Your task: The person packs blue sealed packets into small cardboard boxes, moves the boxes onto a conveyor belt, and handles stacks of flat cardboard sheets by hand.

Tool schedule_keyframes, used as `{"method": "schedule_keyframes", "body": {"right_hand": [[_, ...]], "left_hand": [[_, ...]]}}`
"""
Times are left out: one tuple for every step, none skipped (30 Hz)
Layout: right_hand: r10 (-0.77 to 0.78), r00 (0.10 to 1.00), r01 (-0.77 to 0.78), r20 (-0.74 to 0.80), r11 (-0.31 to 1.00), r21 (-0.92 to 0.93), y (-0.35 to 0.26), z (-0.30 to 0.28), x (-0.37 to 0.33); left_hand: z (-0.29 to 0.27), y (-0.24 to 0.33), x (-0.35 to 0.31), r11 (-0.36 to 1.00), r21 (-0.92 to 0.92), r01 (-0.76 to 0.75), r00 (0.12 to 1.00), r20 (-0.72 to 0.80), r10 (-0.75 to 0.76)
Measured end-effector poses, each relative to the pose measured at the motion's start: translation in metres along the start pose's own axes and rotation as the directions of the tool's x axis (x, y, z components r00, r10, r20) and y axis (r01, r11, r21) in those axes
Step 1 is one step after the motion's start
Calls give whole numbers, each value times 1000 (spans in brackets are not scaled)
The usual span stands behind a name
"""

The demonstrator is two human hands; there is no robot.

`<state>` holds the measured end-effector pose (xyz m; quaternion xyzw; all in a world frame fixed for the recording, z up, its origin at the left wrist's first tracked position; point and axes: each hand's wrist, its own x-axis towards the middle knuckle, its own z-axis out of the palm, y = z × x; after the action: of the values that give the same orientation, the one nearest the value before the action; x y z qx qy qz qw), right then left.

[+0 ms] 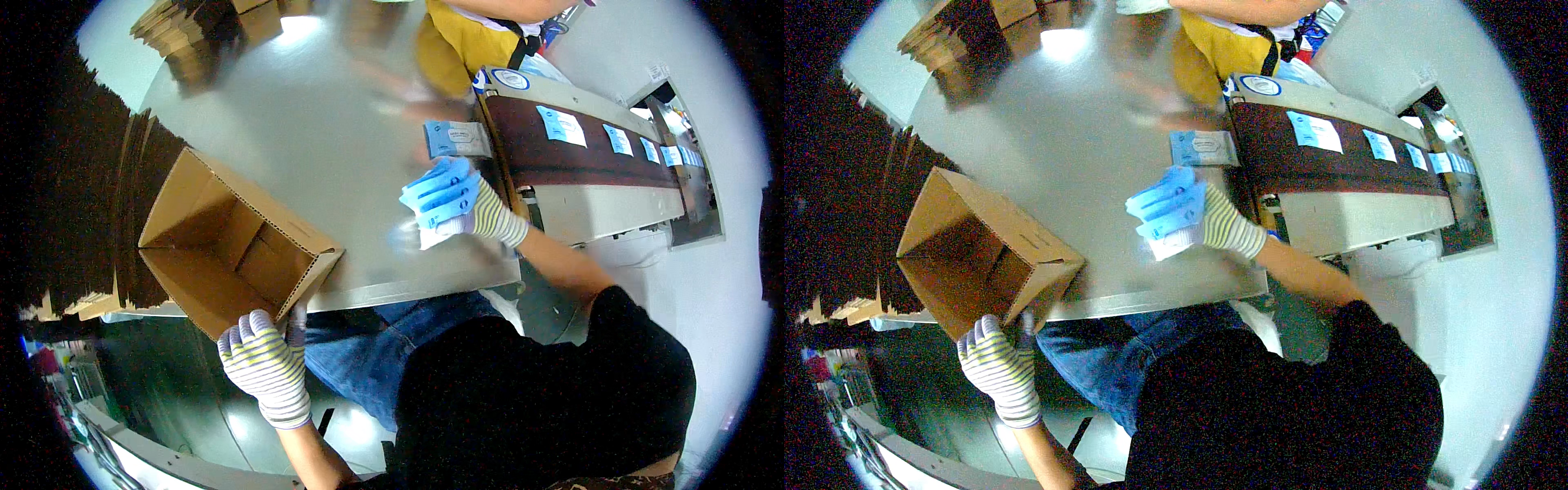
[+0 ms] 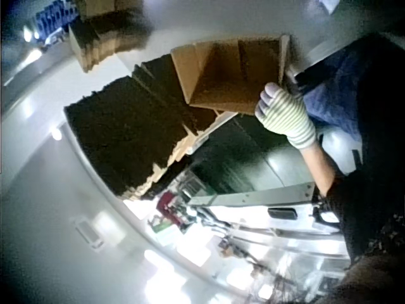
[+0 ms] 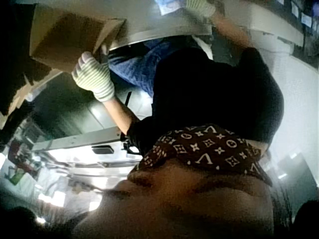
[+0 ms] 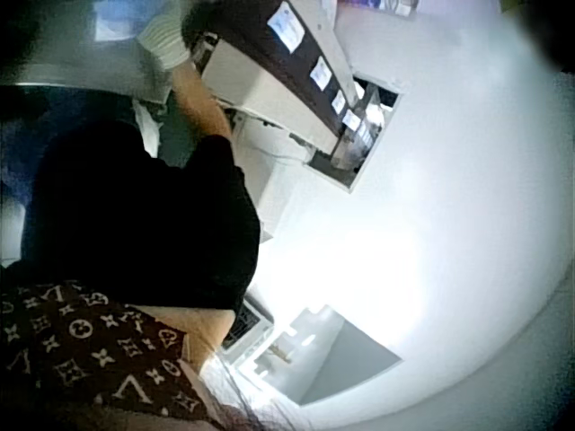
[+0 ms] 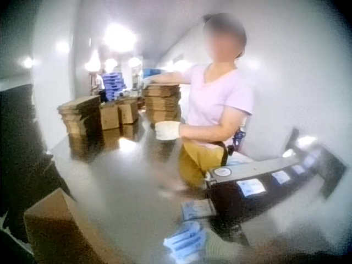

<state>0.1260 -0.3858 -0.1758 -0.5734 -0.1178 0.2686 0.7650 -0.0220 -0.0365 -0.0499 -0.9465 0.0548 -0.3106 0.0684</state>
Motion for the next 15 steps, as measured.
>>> {"method": "schedule_keyframes", "body": {"right_hand": [[63, 998, -63, 13, 914, 401, 7, 1, 1], [-89, 996, 89, 3, 994, 60, 8, 18, 2], [-236, 971, 239, 48, 928, -284, 8, 36, 2], [-270, 960, 278, 75, 889, -364, 4, 37, 7], [-306, 947, 316, 96, 840, -441, 1, 39, 9], [-345, 931, 355, 120, 779, -516, -4, 40, 12], [-335, 939, 340, 76, 871, -355, -8, 32, 19], [-320, 945, 326, 68, 906, -271, -18, 35, 24], [-311, 948, 317, 61, 930, -183, -27, 39, 30], [-246, 967, 239, 70, 966, 96, -55, 68, 31], [-242, 959, 245, 145, 970, 0, -82, 88, 33], [-273, 927, 335, 256, 909, -246, -105, 111, 34], [-304, 878, 462, 370, 743, -484, -128, 136, 34], [-318, 814, 579, 485, 494, -648, -147, 159, 34], [-313, 749, 654, 584, 211, -727, -157, 181, 38]], "left_hand": [[-1, 1, -3, 1000, -1, 9, 999, 32, -9], [-3, 1, -5, 1000, 9, 13, 998, 66, -14], [-3, 4, -7, 999, 37, -15, 1000, 11, 15], [-6, 8, -5, 997, 75, -32, 999, 21, 30], [-8, 11, -6, 997, 56, -47, 998, 49, 44], [-9, 13, -8, 997, 37, -61, 995, 78, 58], [-9, 19, -6, 995, 51, -81, 997, 24, 79], [-10, 25, -9, 995, 69, -79, 996, 44, 76], [-10, 28, -11, 992, 86, -92, 995, 55, 88], [-11, 31, -16, 990, 99, -103, 992, 81, 95], [-12, 34, -18, 986, 117, -114, 990, 94, 104], [-14, 37, -20, 981, 133, -143, 985, 115, 128], [-16, 41, -22, 979, 145, -143, 984, 127, 125], [-18, 45, -23, 977, 158, -143, 983, 137, 122], [-19, 46, -22, 970, 174, -168, 981, 129, 146]]}}
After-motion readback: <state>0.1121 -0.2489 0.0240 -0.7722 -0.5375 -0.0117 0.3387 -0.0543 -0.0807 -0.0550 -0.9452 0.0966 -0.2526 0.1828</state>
